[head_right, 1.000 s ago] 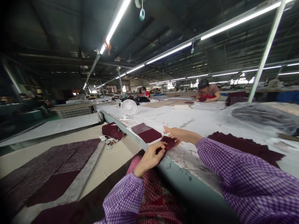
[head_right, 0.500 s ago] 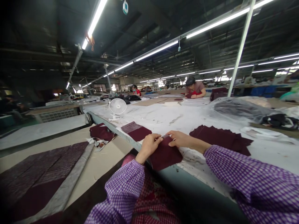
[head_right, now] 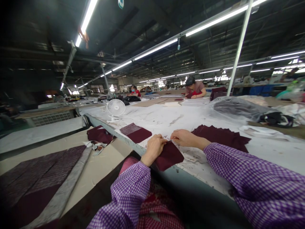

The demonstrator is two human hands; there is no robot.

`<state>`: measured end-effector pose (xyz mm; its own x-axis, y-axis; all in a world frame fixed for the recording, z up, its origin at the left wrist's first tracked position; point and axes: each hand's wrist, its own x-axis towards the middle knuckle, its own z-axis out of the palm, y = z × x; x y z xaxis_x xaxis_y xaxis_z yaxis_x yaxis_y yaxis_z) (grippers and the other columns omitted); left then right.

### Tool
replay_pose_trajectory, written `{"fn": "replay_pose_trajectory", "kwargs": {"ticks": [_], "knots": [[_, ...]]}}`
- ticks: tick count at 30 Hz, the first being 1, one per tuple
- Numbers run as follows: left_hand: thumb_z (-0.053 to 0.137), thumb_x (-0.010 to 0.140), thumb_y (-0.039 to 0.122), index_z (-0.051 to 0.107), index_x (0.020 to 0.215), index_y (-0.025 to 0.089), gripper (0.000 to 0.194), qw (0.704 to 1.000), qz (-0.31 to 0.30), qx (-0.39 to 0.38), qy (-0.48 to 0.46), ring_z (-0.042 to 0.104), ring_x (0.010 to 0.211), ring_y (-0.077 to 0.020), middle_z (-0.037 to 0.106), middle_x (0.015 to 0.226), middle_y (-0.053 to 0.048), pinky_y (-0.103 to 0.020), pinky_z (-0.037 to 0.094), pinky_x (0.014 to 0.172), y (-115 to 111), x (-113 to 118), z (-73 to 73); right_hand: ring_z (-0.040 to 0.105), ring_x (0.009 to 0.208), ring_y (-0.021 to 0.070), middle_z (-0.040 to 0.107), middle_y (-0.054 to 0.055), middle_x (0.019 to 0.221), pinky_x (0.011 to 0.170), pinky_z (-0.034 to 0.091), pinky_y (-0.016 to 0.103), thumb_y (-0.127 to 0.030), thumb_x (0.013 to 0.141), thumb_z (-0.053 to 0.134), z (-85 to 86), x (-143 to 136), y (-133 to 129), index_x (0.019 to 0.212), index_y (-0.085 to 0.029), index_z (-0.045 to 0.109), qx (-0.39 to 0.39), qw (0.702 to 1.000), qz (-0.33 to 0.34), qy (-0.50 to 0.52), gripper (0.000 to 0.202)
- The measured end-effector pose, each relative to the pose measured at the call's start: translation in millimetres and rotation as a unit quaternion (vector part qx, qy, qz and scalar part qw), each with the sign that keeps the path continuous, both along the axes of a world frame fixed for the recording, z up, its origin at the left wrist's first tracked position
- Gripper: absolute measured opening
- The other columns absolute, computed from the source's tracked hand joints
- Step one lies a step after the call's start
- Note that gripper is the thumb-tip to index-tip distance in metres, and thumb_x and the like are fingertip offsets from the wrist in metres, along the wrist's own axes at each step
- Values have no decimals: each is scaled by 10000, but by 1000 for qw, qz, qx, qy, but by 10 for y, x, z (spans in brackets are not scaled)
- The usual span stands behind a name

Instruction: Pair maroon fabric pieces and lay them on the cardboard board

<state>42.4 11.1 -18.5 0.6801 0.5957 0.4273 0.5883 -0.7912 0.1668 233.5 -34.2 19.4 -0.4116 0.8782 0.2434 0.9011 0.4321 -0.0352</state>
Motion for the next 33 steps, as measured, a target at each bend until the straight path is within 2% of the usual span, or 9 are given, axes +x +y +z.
{"fn": "replay_pose_trajectory", "kwargs": {"ticks": [6,14,19,23,25,28,31,33], "knots": [[477,895,245,710,963,271,244,1000,1,15,-5,523,919,-210,610,925,-44,-311,421,765,-32,-1,21,555,745,162,633,56,830,672,374,253,-166,822,455,-29,-70,7,822,-166,634,9,999,-3,-38,179],[513,878,221,709,1002,302,246,998,-24,-23,-60,537,934,-195,625,921,-22,-290,437,781,15,-28,-11,530,747,157,583,67,834,652,357,263,-203,930,365,-114,-76,-19,865,-154,606,76,988,21,-136,254],[469,881,187,717,982,337,307,999,-32,-18,-34,527,913,-197,614,925,-24,-295,439,775,16,-26,5,516,794,170,572,77,857,632,371,262,-121,898,414,-162,-92,-42,890,-150,601,102,972,33,-208,189],[461,885,204,726,946,321,296,999,-31,-8,-22,523,885,-201,609,917,-34,-302,441,763,1,-27,27,523,867,205,583,100,919,686,415,297,-89,867,449,-162,-67,-91,982,-141,611,108,961,47,-250,205],[460,885,210,729,931,310,291,999,-31,-5,-20,523,884,-205,611,925,-36,-308,442,763,-5,-29,30,540,880,215,594,100,926,729,429,318,-90,862,454,-126,-45,-115,1011,-153,624,89,966,20,-241,234],[461,882,204,730,933,302,291,999,-26,-9,-18,524,904,-208,612,939,-41,-315,443,785,-18,-21,31,569,899,203,607,101,989,773,440,309,-87,864,423,-70,-57,-140,1035,-170,632,62,986,-23,-154,282],[455,882,186,727,948,293,299,999,-22,-17,-17,532,924,-209,613,948,-50,-320,445,814,-30,-5,44,580,902,189,618,97,998,793,447,288,-125,885,390,-74,-141,-155,1023,-177,636,43,997,-3,-57,287],[466,876,179,723,962,286,290,999,-25,-25,-23,542,940,-210,623,960,-50,-317,448,825,-23,-17,62,585,876,191,628,99,949,798,452,293,-152,887,394,-105,-204,-164,977,-173,647,34,999,-3,-29,270]]}}
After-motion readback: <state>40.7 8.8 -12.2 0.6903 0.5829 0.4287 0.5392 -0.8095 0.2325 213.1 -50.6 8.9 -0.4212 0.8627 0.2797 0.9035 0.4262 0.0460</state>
